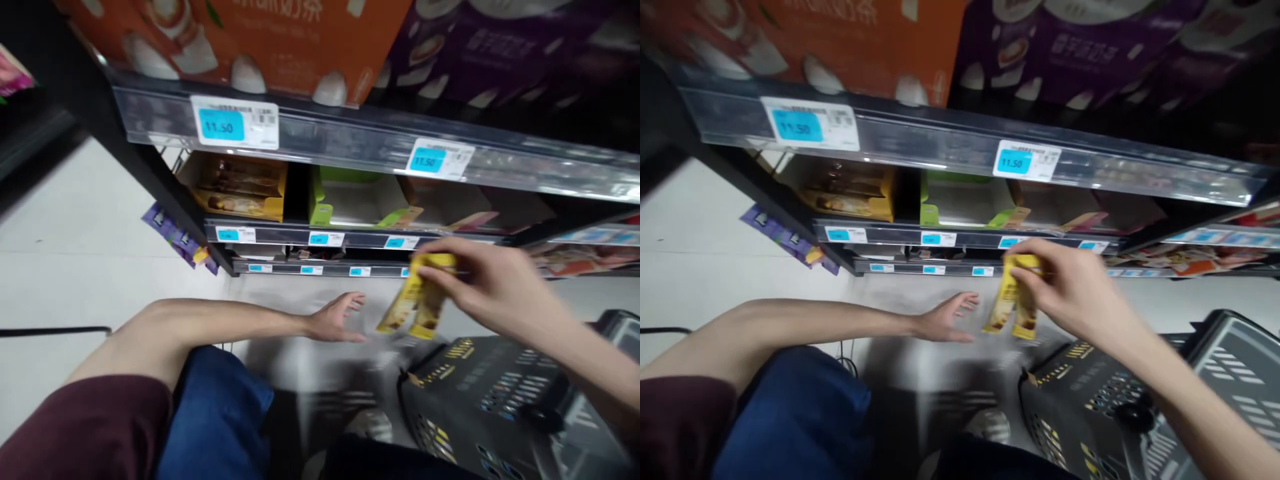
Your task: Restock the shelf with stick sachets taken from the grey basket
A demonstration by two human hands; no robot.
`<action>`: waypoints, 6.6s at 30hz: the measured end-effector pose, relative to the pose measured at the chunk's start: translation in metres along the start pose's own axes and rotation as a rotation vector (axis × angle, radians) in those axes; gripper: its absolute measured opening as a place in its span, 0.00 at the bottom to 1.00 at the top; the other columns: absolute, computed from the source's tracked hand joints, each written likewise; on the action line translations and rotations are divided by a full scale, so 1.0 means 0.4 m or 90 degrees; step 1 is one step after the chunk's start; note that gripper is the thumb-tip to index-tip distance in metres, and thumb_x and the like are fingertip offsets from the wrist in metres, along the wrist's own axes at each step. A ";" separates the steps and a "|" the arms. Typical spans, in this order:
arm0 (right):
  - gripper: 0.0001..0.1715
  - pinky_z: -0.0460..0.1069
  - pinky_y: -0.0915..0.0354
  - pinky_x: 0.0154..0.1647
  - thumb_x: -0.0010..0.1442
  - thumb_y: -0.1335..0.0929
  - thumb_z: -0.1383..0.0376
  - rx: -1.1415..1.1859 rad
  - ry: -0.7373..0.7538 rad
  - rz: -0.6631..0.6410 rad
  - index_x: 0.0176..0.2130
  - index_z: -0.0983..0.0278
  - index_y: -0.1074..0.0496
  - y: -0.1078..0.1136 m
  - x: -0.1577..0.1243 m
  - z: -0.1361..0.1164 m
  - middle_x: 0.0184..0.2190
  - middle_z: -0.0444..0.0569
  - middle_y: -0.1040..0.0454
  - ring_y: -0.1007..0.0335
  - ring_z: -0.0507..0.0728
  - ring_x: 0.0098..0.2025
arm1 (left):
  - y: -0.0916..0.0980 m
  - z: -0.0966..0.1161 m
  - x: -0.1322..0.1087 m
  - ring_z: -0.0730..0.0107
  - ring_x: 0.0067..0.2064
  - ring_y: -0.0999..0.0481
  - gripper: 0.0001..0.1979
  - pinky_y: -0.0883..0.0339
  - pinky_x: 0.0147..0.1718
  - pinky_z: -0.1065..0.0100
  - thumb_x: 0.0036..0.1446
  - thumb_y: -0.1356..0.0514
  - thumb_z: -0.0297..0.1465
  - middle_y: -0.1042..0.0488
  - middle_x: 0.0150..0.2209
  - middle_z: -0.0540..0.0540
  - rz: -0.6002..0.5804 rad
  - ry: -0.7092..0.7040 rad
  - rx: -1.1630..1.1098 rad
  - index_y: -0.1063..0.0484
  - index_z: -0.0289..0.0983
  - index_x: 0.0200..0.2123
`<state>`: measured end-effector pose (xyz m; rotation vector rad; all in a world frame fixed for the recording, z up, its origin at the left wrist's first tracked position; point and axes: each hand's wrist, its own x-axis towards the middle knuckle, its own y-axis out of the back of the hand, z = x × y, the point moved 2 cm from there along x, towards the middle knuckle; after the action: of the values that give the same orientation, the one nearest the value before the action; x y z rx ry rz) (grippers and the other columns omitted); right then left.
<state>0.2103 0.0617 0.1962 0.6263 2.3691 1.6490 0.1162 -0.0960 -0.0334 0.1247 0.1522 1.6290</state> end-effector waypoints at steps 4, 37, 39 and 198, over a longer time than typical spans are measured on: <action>0.12 0.50 0.34 0.35 0.51 0.32 0.65 0.090 0.060 -0.161 0.38 0.62 0.23 -0.236 0.181 -0.084 0.32 0.48 0.21 0.26 0.58 0.33 | 0.019 -0.013 -0.028 0.55 0.56 0.31 0.38 0.34 0.50 0.54 0.42 0.29 0.31 0.32 0.55 0.34 0.019 0.075 -0.298 0.39 0.37 0.57; 0.14 0.44 0.40 0.16 0.52 0.28 0.75 0.671 -0.386 -0.308 0.40 0.66 0.29 -0.573 0.100 0.126 0.26 0.43 0.24 0.39 0.47 0.14 | 0.098 -0.199 -0.034 0.73 0.27 0.30 0.21 0.39 0.27 0.71 0.55 0.40 0.50 0.29 0.25 0.49 0.169 0.346 -0.251 0.32 0.36 0.30; 0.14 0.44 0.45 0.13 0.51 0.26 0.72 0.671 -0.348 -0.323 0.39 0.66 0.29 -0.580 0.088 0.113 0.26 0.42 0.26 0.44 0.45 0.13 | 0.101 -0.191 -0.024 0.73 0.27 0.29 0.19 0.40 0.27 0.71 0.55 0.39 0.48 0.29 0.26 0.49 0.162 0.340 -0.266 0.31 0.36 0.31; 0.15 0.43 0.52 0.11 0.48 0.22 0.63 0.688 -0.238 -0.345 0.28 0.69 0.28 -0.562 0.110 0.204 0.19 0.45 0.30 0.49 0.44 0.14 | 0.117 -0.150 0.002 0.73 0.30 0.25 0.20 0.32 0.36 0.69 0.35 0.27 0.28 0.25 0.26 0.52 0.176 0.289 -0.286 0.29 0.35 0.33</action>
<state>0.1500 0.0845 -0.0382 0.3062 2.6190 -0.0434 0.0599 -0.0994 -0.0845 -0.5943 0.1142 1.9070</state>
